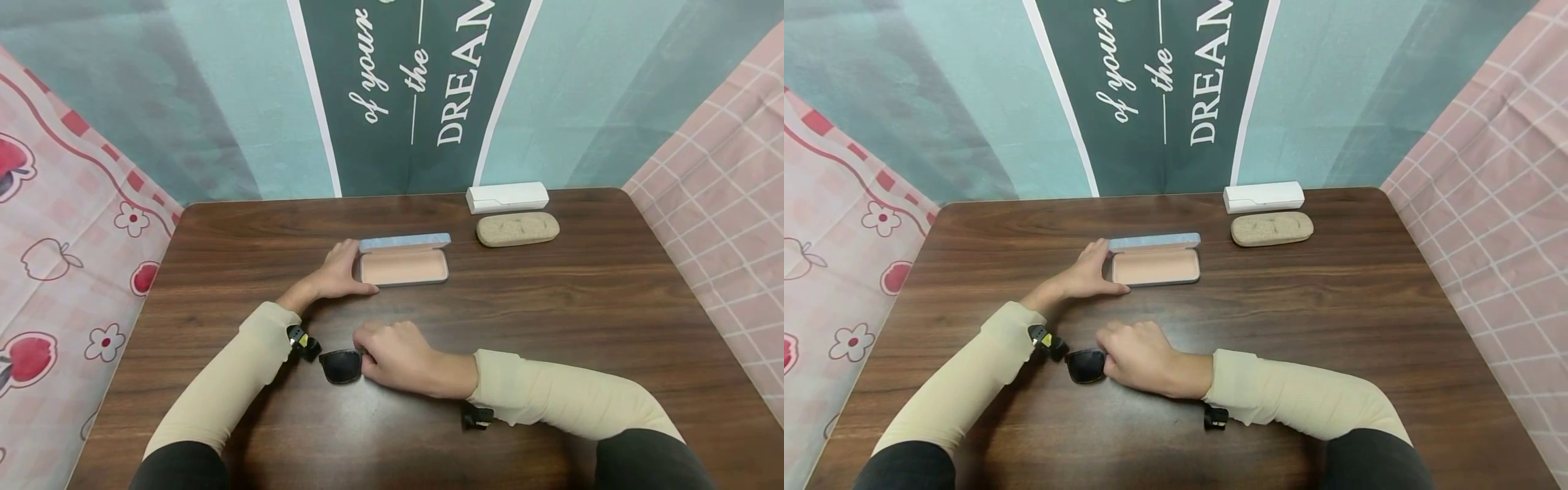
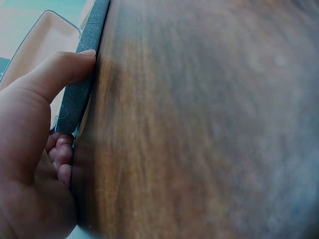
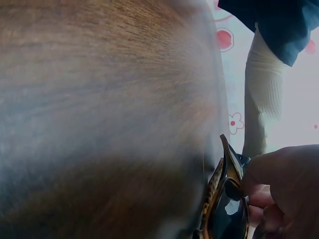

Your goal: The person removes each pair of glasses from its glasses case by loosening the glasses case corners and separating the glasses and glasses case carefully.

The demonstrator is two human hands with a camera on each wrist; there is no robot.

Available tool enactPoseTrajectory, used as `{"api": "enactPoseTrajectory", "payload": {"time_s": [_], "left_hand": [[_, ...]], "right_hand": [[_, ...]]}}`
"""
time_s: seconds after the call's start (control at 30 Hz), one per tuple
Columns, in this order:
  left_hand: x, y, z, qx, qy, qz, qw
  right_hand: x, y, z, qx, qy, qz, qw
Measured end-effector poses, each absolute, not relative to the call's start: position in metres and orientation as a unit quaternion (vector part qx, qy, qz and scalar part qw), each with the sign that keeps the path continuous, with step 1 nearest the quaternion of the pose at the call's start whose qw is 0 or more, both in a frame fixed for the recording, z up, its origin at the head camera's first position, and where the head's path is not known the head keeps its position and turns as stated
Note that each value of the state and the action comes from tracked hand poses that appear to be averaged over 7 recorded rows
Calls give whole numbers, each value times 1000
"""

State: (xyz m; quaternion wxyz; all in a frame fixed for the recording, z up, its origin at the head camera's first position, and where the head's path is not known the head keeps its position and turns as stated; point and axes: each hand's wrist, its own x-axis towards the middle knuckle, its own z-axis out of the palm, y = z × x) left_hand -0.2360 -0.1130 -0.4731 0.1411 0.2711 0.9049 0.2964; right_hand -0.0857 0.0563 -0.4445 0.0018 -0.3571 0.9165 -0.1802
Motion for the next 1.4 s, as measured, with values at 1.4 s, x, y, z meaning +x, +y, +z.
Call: {"api": "enactPoseTrajectory", "payload": {"time_s": [1.4], "left_hand": [[-238, -112, -477, 270, 905, 297, 139]], "right_hand": [[-85, 57, -446, -351, 905, -228, 72]]}}
